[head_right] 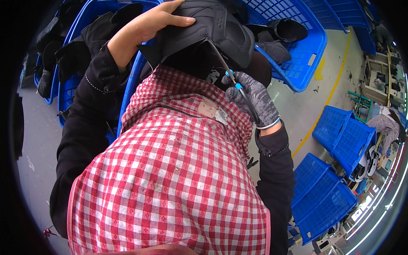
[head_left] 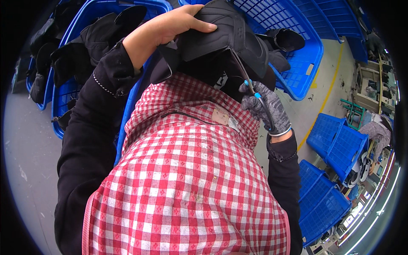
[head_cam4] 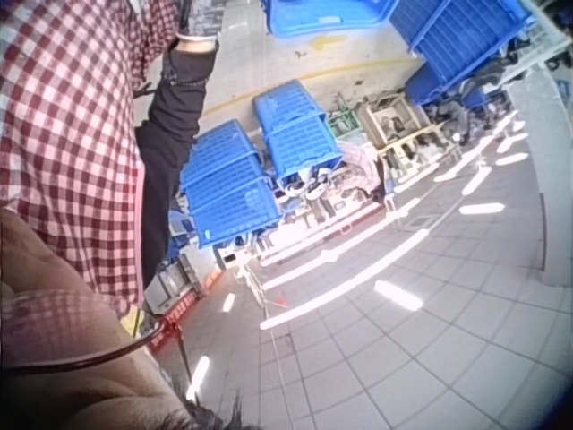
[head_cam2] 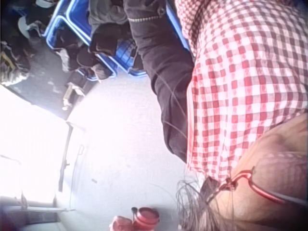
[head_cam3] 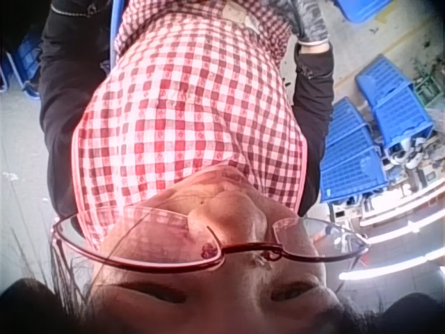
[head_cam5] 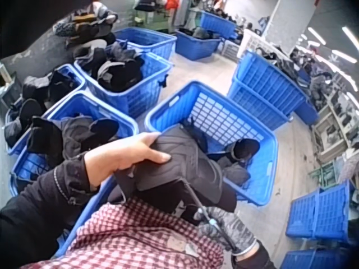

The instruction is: The person sits on the floor and uses scissors to trim excess fabric and threads from black fabric pieces. They pick up each piece from a blue basket, cut along edges, and place the trimmed pieces back into the basket.

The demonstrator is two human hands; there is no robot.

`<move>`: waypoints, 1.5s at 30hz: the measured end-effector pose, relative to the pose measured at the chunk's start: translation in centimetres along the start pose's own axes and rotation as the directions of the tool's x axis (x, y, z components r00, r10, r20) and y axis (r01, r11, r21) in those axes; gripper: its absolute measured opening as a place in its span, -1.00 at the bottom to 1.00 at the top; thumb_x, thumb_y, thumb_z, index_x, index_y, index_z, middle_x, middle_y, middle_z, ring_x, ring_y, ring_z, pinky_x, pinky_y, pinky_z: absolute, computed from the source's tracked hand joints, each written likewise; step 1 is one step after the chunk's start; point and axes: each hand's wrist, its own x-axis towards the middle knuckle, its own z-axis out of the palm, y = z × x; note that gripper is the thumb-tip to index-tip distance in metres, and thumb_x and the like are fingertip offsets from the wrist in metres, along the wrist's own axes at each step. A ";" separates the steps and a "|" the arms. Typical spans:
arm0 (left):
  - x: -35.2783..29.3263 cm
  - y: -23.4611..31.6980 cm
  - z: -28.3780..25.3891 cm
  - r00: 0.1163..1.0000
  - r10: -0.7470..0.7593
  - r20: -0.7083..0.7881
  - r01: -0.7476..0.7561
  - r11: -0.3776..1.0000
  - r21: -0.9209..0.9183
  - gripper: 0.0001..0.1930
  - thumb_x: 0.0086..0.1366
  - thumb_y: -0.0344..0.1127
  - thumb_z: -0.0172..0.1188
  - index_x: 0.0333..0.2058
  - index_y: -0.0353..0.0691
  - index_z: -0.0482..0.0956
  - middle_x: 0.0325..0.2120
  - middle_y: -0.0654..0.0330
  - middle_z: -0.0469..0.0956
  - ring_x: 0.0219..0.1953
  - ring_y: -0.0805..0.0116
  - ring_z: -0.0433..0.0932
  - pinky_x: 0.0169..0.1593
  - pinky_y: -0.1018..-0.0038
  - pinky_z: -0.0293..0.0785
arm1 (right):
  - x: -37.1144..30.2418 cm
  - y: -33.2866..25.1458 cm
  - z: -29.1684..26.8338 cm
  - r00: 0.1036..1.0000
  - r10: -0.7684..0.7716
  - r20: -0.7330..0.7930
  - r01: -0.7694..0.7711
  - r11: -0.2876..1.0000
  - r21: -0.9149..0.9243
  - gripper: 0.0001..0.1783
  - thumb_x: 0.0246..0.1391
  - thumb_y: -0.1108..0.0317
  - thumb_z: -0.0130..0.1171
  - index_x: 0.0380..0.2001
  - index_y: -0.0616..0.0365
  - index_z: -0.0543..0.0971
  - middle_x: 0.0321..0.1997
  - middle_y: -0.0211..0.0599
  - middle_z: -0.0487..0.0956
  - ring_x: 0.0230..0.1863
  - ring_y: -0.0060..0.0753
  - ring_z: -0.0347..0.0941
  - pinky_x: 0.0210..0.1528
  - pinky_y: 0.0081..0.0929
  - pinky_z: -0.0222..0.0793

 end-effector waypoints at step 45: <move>4.1 -6.9 -0.8 0.981 0.194 -0.008 -0.194 0.981 -0.027 0.00 0.16 -0.14 0.55 0.45 -0.34 0.18 0.24 -0.26 0.46 0.23 -0.06 0.56 0.39 0.30 0.38 | 0.4 -1.3 1.0 0.995 -0.098 0.005 0.091 0.908 -0.409 -0.68 0.23 0.37 0.36 0.02 0.26 0.67 -0.16 -0.15 0.74 -0.15 -0.43 0.67 -0.04 -0.46 0.57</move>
